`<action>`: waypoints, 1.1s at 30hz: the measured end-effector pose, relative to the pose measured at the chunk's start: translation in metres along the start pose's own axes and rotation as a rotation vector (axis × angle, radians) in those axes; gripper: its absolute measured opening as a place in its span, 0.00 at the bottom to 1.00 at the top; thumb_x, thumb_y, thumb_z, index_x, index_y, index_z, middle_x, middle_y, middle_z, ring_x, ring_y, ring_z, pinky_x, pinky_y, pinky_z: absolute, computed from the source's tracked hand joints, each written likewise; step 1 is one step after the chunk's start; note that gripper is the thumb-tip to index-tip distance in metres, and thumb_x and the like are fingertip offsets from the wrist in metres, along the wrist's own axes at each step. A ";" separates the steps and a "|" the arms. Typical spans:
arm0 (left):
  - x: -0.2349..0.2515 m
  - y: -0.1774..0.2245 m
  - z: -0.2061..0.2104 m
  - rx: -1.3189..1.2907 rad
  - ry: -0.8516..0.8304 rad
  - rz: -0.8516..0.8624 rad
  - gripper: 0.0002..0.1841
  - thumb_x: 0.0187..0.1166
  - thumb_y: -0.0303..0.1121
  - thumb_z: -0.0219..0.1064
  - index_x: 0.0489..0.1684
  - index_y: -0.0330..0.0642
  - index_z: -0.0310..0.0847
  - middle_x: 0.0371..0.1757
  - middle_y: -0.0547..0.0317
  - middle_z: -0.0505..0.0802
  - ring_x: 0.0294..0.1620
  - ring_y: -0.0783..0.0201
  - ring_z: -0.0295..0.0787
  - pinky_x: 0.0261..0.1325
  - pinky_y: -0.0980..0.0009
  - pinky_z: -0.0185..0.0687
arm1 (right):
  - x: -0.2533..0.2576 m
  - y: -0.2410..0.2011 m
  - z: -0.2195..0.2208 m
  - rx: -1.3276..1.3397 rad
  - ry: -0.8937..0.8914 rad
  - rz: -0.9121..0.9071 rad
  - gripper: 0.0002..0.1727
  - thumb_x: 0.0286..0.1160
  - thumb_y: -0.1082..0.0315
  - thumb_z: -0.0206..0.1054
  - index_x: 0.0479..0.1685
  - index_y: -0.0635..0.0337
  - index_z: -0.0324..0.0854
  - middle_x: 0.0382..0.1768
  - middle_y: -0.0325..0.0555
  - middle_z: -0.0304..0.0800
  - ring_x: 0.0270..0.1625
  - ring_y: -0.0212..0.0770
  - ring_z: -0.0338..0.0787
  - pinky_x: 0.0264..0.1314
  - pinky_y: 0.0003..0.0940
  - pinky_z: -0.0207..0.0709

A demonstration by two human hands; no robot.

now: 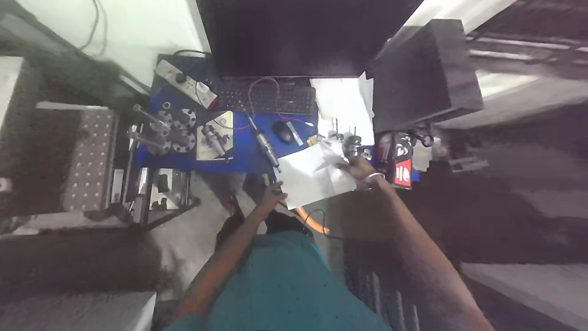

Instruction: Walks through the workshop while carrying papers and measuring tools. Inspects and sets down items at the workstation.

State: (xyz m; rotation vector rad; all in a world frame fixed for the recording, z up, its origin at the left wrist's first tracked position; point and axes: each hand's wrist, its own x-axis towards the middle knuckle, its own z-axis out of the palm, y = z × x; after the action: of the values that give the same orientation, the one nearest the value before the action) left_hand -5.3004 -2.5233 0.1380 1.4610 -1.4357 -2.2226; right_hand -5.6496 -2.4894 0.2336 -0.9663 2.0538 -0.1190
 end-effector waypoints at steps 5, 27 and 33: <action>-0.002 -0.018 -0.021 0.076 0.183 0.067 0.30 0.75 0.33 0.76 0.79 0.42 0.77 0.71 0.43 0.87 0.62 0.56 0.89 0.65 0.59 0.86 | -0.002 -0.012 0.009 0.111 0.002 0.016 0.31 0.72 0.49 0.78 0.61 0.68 0.84 0.55 0.63 0.90 0.59 0.55 0.89 0.69 0.56 0.79; 0.001 -0.013 -0.100 0.357 0.432 0.147 0.26 0.77 0.35 0.74 0.76 0.42 0.81 0.67 0.45 0.90 0.63 0.56 0.88 0.70 0.59 0.81 | 0.023 -0.020 0.110 0.264 -0.016 0.045 0.31 0.74 0.45 0.75 0.61 0.65 0.86 0.54 0.61 0.92 0.58 0.55 0.91 0.68 0.58 0.80; 0.002 0.003 -0.106 0.371 0.475 0.158 0.24 0.77 0.29 0.72 0.75 0.38 0.80 0.72 0.44 0.87 0.69 0.55 0.86 0.74 0.60 0.79 | 0.029 -0.028 0.130 0.353 0.015 0.051 0.31 0.72 0.49 0.77 0.63 0.67 0.84 0.56 0.63 0.91 0.59 0.56 0.91 0.69 0.58 0.81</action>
State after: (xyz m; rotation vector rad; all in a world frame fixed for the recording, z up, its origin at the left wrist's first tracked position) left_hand -5.2216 -2.5937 0.1303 1.7506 -1.7623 -1.4327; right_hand -5.5486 -2.4960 0.1425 -0.6956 1.9821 -0.4465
